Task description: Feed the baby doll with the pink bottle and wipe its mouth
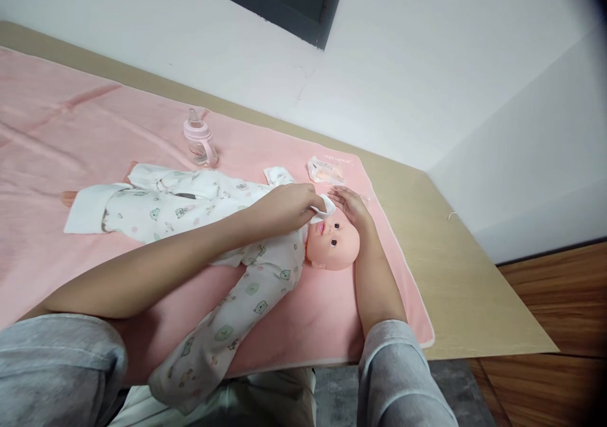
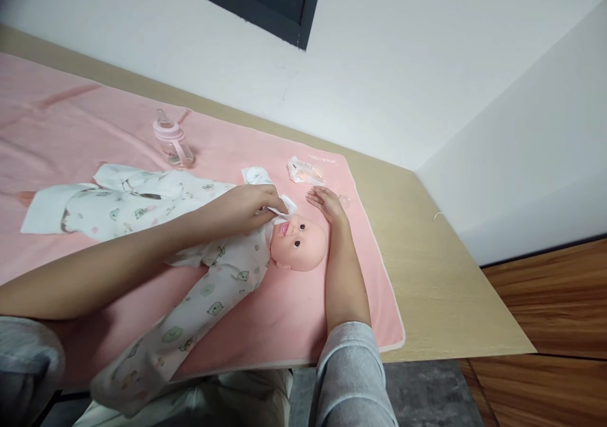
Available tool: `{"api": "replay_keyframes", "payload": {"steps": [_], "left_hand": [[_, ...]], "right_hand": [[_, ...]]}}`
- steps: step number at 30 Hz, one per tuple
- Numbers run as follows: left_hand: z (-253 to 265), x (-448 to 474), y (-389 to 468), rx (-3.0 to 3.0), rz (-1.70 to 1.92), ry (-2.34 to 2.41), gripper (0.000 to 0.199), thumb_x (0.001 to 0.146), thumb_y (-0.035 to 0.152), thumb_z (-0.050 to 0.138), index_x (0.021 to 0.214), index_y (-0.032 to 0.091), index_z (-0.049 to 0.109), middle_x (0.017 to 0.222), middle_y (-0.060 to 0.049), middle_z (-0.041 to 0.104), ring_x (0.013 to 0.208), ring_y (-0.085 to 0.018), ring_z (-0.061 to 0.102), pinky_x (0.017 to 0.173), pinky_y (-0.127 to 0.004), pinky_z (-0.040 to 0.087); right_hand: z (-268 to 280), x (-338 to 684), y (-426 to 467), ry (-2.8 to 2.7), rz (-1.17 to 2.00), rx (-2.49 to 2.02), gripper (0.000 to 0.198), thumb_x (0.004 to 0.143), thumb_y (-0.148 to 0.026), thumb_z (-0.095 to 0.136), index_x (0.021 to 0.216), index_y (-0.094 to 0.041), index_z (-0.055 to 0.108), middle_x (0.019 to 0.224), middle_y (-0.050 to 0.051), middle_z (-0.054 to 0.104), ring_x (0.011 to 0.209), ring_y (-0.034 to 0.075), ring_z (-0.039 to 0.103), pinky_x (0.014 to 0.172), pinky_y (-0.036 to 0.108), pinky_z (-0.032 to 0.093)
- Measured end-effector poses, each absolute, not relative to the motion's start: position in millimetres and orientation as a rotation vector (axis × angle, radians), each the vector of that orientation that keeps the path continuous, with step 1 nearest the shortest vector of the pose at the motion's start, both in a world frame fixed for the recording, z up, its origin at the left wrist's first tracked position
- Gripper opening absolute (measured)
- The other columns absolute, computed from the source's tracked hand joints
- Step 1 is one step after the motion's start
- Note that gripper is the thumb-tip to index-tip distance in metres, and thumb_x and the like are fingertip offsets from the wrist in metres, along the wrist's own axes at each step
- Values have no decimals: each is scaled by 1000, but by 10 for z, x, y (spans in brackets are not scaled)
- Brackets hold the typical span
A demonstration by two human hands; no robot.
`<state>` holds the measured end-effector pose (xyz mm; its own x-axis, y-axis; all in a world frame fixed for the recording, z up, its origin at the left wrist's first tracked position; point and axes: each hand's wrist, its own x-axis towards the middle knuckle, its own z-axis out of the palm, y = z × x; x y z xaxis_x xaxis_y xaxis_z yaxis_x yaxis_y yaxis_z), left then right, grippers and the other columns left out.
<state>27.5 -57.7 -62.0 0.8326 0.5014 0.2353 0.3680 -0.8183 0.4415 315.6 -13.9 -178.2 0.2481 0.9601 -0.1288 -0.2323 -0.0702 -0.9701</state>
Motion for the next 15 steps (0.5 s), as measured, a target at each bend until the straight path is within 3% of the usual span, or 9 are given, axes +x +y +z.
{"api": "replay_keyframes", "payload": {"steps": [5, 10, 15], "left_hand": [[-552, 250, -613, 2558, 475, 527, 33, 87, 13, 45, 100, 19, 75, 94, -4, 67, 88, -18, 61, 75, -26, 40], [-537, 263, -654, 2570, 434, 474, 27, 85, 10, 44, 78, 17, 69, 85, -3, 63, 76, -15, 57, 68, -26, 37], [-562, 278, -657, 2573, 432, 497, 31, 86, 11, 42, 84, 18, 72, 89, -4, 63, 79, -15, 58, 71, -26, 39]], "right_hand": [[-1802, 3169, -126, -800, 1184, -1216, 7, 87, -12, 62, 87, -17, 67, 88, 6, 76, 83, 16, 73, 97, 36, 59], [-1830, 3188, -115, -815, 1190, -1213, 4, 86, -15, 64, 87, -18, 66, 87, 6, 76, 84, 16, 73, 99, 37, 58], [-1824, 3183, -117, -823, 1188, -1211, 6, 87, -14, 62, 88, -18, 66, 87, 5, 76, 84, 16, 73, 97, 35, 59]]}}
